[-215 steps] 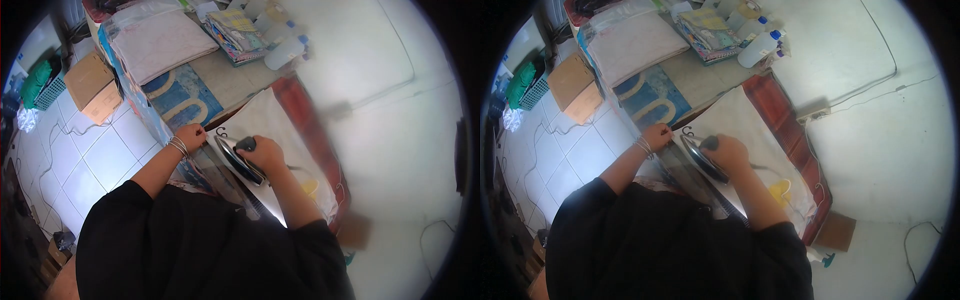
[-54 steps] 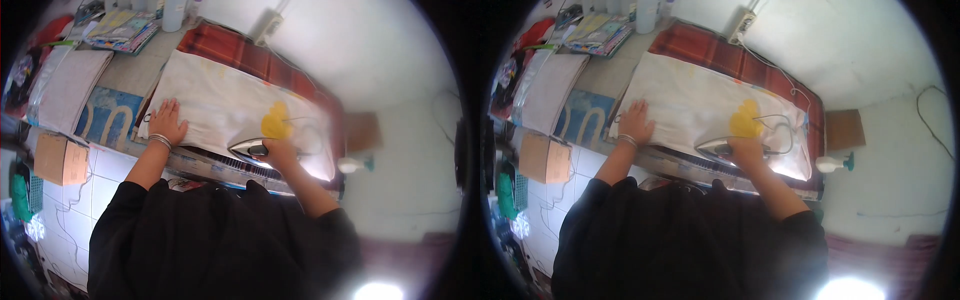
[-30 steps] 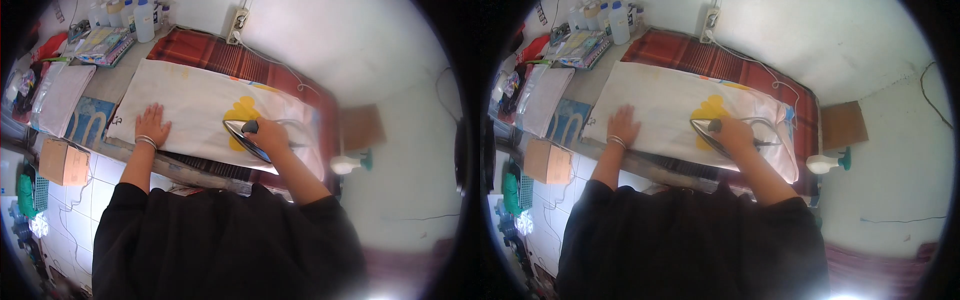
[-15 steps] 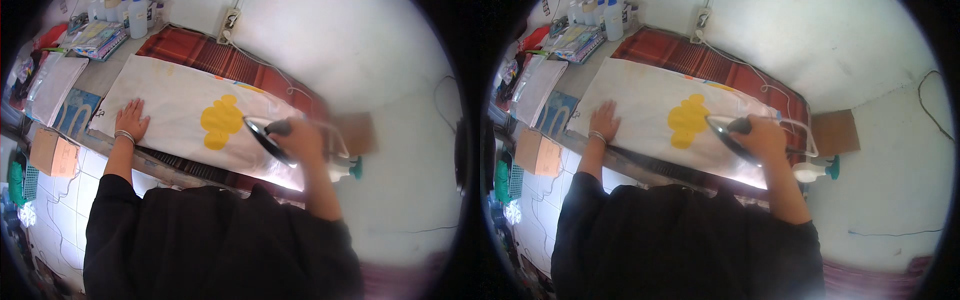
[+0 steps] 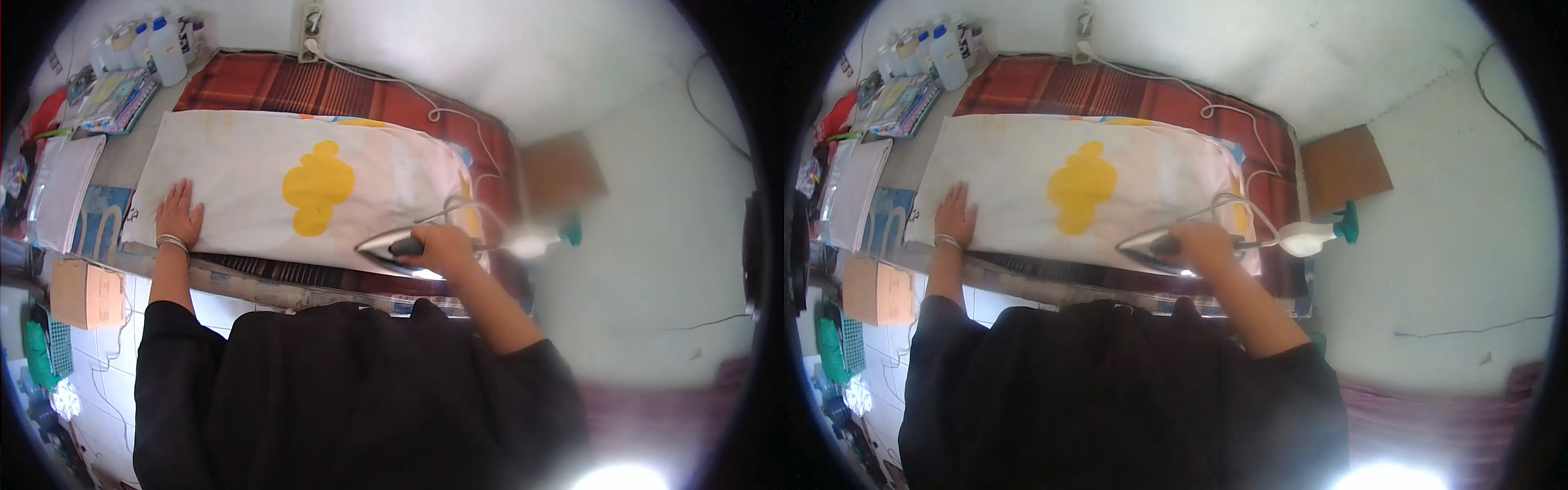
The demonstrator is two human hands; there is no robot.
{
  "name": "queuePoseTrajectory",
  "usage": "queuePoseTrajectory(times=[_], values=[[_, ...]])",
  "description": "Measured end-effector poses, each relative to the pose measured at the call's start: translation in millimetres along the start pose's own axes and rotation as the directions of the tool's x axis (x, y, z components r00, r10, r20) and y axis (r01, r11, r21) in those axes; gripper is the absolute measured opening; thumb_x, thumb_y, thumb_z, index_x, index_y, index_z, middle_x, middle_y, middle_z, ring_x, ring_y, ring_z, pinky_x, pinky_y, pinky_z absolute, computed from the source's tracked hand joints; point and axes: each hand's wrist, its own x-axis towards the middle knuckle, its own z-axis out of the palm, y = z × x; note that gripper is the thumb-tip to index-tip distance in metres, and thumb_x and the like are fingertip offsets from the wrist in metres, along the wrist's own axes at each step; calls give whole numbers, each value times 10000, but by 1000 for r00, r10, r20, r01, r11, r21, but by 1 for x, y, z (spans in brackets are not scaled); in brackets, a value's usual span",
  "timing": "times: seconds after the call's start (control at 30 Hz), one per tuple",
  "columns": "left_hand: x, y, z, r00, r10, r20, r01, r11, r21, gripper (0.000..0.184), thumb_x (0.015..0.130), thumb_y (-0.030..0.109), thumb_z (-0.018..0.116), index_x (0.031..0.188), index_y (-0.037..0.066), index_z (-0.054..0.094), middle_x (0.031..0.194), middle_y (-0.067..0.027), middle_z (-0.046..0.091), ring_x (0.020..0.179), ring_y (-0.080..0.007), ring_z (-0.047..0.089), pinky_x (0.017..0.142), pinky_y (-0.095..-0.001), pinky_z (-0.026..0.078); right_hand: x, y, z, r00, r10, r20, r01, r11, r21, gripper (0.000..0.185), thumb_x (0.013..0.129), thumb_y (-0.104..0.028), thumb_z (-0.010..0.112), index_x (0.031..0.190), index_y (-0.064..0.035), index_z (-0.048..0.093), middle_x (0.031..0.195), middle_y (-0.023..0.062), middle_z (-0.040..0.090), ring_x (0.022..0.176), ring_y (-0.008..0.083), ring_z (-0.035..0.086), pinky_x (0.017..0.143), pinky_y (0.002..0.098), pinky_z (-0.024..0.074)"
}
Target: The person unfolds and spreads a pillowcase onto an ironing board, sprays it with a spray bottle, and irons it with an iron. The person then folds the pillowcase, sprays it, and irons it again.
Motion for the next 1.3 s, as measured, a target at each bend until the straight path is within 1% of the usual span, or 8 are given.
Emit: queuePoseTrajectory(times=[0.07,0.23,0.33,0.53,0.67,0.77,1.0,1.3], values=[[-1,-1,1,1000,-18,5,18,1000,10,578,866,391,417,1387,159,317,1446,-32,303,1339,-233,260,1076,-469,209,-13,7,18,985,-156,-79,159,986,46,404,642,-467,724,799,-110,617,754,98,636,735,304,618,653,402,466],[-1,1,-1,1000,-12,18,12,999,39,575,871,394,407,1389,162,314,1448,-28,298,1337,-231,263,1077,-462,209,-8,10,13,959,270,-85,-257,957,138,380,672,-445,688,847,-113,629,830,94,653,809,283,626,711,402,476],[0,1,2,1000,-14,7,14,999,45,570,872,391,407,1386,161,320,1444,-29,306,1335,-231,269,1076,-462,211,-2,13,12,943,308,-125,-294,949,117,390,672,-448,689,868,-116,631,842,99,653,813,284,626,715,403,477],[0,-1,4,1000,-6,-10,6,1000,18,564,872,381,416,1382,157,328,1435,-33,324,1330,-230,278,1072,-461,216,-26,18,9,982,183,-42,-178,980,94,413,682,-453,683,911,-114,626,875,115,650,846,299,621,718,405,481],[0,-1,4,1000,-8,-9,8,1000,28,563,871,378,419,1381,158,331,1435,-30,324,1329,-229,282,1071,-462,216,-10,40,8,805,585,-102,-567,808,159,460,673,-447,682,977,-106,625,915,124,654,902,297,620,760,398,483],[2,-1,5,1000,-11,3,11,999,48,566,870,373,422,1385,159,324,1436,-25,324,1328,-230,283,1071,-464,215,-6,69,5,746,659,-94,-634,746,202,488,673,-429,678,1016,-88,610,952,144,651,919,302,618,792,399,477],[0,1,3,1000,-16,-10,17,999,40,565,870,366,427,1386,161,322,1436,-21,323,1328,-230,285,1069,-471,215,-50,78,17,783,615,-91,-594,783,183,533,679,-438,671,1047,-60,593,980,163,640,911,322,615,790,413,473],[-1,5,3,999,-6,-46,9,999,54,557,868,352,431,1384,168,328,1429,-20,337,1326,-238,291,1062,-478,223,5,105,24,679,716,-162,-689,697,197,496,713,-428,669,1043,-72,566,1013,148,633,944,311,613,785,418,481]])
